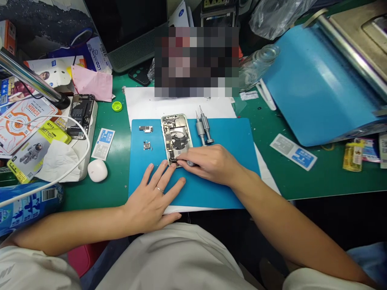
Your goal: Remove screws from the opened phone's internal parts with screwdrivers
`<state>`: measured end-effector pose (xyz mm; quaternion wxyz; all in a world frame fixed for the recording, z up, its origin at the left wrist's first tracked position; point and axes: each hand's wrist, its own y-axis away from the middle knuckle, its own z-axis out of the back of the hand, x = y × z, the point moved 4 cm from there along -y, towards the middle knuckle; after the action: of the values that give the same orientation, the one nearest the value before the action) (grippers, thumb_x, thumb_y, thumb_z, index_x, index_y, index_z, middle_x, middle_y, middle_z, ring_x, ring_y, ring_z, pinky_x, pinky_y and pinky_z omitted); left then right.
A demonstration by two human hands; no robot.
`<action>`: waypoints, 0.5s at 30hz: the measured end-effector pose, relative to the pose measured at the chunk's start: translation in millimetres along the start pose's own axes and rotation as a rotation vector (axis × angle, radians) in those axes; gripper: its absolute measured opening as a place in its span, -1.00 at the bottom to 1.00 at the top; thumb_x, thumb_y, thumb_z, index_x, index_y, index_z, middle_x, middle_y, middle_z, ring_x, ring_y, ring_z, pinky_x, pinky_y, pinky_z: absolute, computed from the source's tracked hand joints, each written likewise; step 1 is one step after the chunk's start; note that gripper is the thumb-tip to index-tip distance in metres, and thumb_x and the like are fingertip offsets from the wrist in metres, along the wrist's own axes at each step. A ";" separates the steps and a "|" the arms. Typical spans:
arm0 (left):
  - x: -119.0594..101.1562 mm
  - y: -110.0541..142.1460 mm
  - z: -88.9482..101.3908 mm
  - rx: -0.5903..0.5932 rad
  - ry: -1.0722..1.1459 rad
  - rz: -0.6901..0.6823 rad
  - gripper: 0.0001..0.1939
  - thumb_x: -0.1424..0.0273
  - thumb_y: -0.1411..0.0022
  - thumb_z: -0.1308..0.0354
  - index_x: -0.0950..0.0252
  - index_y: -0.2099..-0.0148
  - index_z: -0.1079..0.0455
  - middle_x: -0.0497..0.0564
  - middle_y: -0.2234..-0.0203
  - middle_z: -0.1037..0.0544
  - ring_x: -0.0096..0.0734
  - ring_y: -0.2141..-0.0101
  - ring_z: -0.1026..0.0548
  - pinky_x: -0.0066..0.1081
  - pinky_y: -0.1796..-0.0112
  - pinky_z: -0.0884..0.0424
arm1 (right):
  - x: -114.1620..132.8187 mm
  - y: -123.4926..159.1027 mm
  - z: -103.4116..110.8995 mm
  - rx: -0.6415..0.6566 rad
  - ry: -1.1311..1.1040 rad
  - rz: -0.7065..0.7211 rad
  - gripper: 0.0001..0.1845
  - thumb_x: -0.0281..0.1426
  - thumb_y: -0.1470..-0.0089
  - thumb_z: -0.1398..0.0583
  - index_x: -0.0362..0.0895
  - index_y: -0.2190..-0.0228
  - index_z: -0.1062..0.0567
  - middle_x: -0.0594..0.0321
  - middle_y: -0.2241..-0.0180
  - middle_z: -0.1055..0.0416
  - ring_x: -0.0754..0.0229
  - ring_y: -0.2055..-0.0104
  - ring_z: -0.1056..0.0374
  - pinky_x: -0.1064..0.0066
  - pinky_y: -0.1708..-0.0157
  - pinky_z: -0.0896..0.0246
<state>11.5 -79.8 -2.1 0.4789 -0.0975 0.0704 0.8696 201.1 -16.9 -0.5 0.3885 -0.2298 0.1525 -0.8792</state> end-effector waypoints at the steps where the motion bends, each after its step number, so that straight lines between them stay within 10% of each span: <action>1: 0.0 0.0 0.1 0.001 0.001 0.000 -0.16 -0.07 -0.40 -0.10 0.37 -0.48 -0.06 0.44 -0.47 0.06 0.33 -0.47 0.17 0.24 -0.35 0.16 | 0.3 0.0 -0.2 -0.006 0.007 -0.001 -0.84 -0.42 -0.34 -0.19 -0.15 0.26 -0.58 0.35 0.50 -0.54 0.32 0.48 -0.46 0.44 0.51 -0.21; 15: 0.5 0.0 0.9 0.002 -0.007 -0.012 -0.18 -0.07 -0.41 -0.08 0.36 -0.47 -0.09 0.42 -0.47 0.05 0.32 -0.47 0.17 0.24 -0.35 0.16 | 2.6 -2.1 2.0 -0.056 0.021 -0.023 -0.88 -0.44 -0.33 -0.21 -0.16 0.25 -0.56 0.33 0.47 -0.59 0.31 0.45 -0.52 0.48 0.47 -0.26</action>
<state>11.2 -79.2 -1.4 0.4846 -0.0945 0.0689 0.8669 199.4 -17.6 2.9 0.3701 -0.2332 0.1786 -0.8813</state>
